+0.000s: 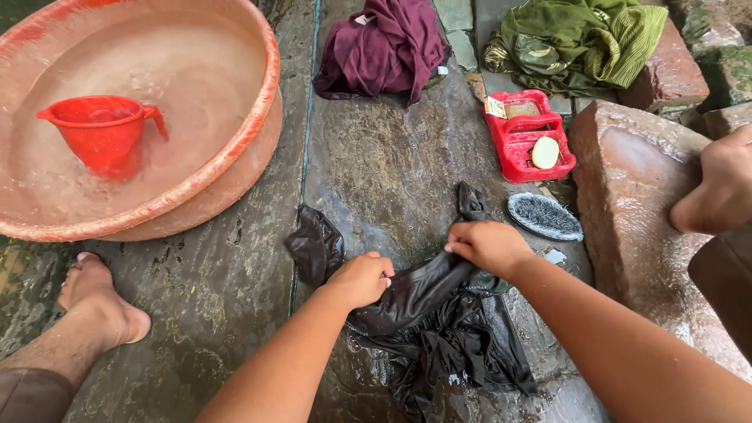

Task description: Manual hand-washing and scrubbing of clothes in a basin using soap and a brush.

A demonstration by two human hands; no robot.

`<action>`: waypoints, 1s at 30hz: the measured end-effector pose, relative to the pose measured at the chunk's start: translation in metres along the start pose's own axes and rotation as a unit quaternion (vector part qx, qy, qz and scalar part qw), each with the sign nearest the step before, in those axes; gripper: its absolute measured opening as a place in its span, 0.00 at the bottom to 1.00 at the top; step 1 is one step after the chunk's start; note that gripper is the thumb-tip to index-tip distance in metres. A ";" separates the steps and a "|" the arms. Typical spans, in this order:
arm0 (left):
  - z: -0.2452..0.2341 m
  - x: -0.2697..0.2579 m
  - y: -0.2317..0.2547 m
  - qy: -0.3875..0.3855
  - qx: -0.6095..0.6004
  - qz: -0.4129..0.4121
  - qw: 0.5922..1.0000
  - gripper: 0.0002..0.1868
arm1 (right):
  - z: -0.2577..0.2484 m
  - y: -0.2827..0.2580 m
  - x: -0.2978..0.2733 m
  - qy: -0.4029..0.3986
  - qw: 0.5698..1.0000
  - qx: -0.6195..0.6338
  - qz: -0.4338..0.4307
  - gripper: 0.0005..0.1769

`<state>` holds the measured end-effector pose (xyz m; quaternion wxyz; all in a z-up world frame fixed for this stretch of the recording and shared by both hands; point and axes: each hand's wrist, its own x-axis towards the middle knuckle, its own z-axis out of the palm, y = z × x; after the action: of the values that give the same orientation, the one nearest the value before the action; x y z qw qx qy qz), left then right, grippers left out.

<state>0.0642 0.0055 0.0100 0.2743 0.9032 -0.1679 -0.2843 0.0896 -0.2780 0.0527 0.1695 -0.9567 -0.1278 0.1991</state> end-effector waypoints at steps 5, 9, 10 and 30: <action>0.018 0.011 -0.031 0.063 -0.166 0.074 0.981 0.10 | -0.007 0.007 0.015 0.176 0.958 0.059 -0.221 0.15; -0.002 0.006 -0.027 0.120 -0.175 0.001 0.977 0.11 | -0.013 -0.006 0.024 0.134 0.980 0.115 -0.092 0.14; -0.002 0.012 -0.032 0.120 -0.174 0.002 0.977 0.11 | -0.019 -0.011 0.025 0.135 0.980 0.115 -0.092 0.14; -0.246 0.050 0.045 0.093 0.192 -0.091 0.973 0.29 | -0.143 -0.027 0.074 0.099 0.983 -0.151 -0.037 0.19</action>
<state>0.2458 0.0446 0.1846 0.0835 0.9730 -0.1099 -0.1852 0.2109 -0.2695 0.1610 0.0417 -0.9809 -0.1740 0.0757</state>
